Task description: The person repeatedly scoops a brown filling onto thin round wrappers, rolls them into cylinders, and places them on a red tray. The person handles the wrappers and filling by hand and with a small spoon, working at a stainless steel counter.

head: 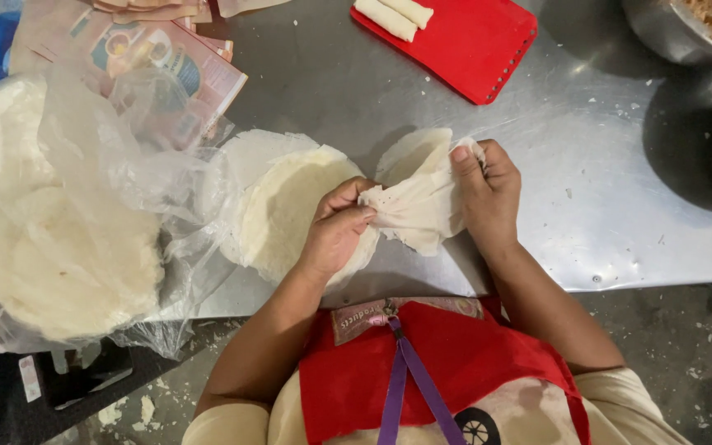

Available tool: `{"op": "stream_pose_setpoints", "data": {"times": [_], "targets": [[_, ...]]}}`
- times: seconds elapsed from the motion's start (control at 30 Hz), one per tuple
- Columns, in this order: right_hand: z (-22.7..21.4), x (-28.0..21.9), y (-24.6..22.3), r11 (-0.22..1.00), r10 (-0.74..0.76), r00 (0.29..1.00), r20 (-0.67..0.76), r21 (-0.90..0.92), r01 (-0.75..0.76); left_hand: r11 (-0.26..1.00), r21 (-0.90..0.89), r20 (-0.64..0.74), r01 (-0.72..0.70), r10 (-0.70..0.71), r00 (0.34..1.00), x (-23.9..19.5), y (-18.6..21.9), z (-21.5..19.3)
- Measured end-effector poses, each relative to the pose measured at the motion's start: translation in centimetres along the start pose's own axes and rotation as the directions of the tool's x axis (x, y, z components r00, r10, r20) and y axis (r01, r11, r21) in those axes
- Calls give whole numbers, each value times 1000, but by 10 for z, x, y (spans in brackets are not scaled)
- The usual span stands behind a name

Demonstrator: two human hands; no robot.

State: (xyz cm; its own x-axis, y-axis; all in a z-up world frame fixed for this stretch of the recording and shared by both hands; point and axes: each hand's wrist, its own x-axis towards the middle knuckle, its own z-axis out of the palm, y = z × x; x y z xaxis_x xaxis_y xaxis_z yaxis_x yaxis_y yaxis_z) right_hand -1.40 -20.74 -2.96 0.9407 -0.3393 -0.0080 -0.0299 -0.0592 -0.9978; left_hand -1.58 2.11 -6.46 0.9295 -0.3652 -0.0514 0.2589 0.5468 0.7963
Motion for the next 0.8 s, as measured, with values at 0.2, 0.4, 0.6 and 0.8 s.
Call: {"op": "stream_pose_setpoints", "data": {"times": [0.2, 0.4, 0.6, 0.8], "targets": [[21, -15, -5, 996, -79, 994, 80, 37, 76, 990, 126, -244, 62, -29, 969, 23, 8, 52], [-26, 5, -3, 994, -5, 998, -56, 106, 11, 1000, 19, -442, -24, 30, 897, 27, 9, 16], [-71, 21, 33, 993, -52, 986, -158, 101, 69, 997, 6, -518, -83, 74, 852, 18, 27, -36], [-79, 14, -12, 989, -96, 979, -179, 93, 114, 992, -80, -540, -94, 36, 841, 4, 79, -19]]}}
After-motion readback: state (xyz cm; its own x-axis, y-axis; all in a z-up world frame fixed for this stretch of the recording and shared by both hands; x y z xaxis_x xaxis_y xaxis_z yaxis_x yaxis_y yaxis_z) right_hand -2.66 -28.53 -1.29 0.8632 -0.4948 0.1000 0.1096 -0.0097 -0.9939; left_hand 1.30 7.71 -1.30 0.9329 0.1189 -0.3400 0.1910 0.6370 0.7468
